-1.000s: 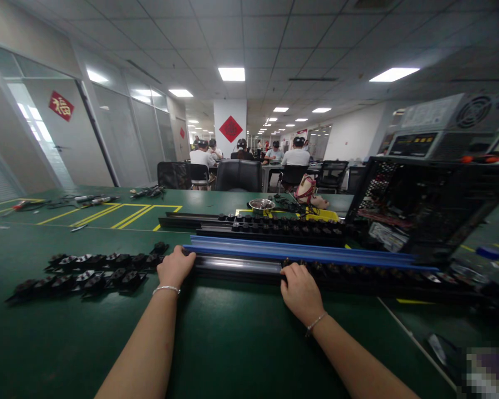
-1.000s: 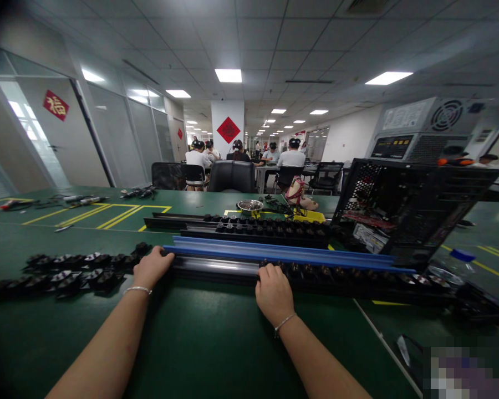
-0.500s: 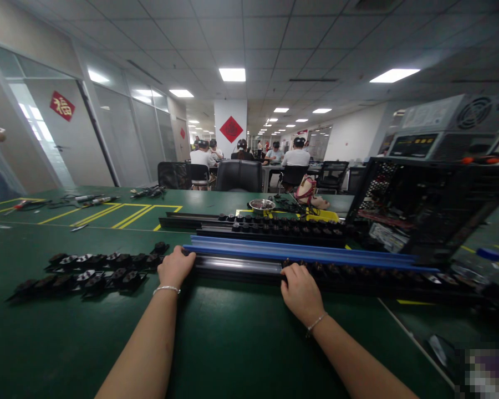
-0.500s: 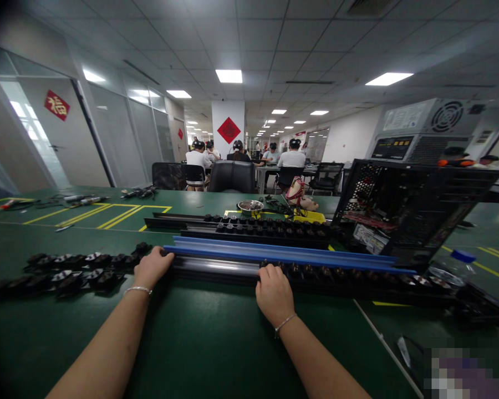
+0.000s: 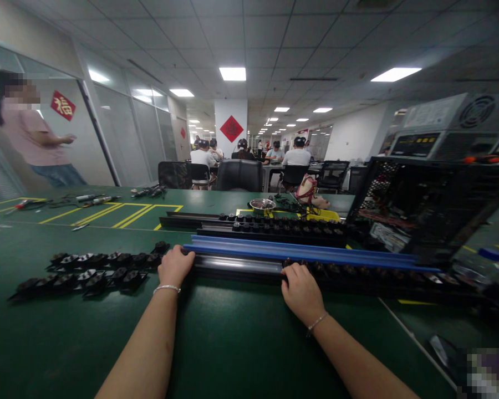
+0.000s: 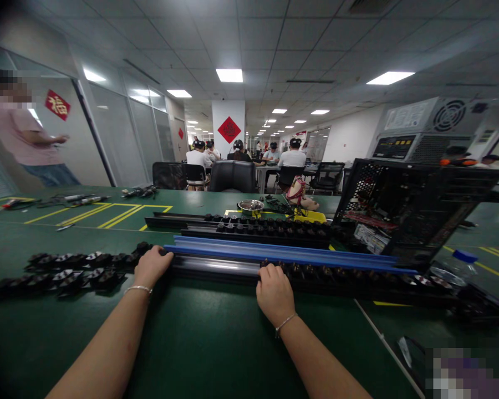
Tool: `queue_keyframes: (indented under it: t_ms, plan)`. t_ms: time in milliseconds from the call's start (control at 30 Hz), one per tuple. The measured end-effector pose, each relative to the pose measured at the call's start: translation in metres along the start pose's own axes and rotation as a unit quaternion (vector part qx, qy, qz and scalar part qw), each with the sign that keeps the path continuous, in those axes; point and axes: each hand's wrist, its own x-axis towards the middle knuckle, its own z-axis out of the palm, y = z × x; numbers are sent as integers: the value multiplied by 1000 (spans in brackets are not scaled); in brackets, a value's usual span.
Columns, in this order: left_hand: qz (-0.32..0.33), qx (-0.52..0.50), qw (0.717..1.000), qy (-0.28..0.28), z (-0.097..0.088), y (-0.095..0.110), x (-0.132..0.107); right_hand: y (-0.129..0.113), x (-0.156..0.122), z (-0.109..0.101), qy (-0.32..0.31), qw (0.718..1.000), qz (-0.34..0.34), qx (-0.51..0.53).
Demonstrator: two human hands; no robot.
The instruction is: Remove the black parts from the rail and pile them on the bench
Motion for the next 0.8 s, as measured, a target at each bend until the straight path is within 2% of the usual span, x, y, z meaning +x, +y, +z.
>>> queue_keyframes:
  t_ms: [300,800]
  plan:
    - [-12,-28,998,46,2,-2,-2,0,0,1,1,1000,2,8]
    - [-8,-76,995,64,8,-12,9,0,0,3,-1,1000,0,6]
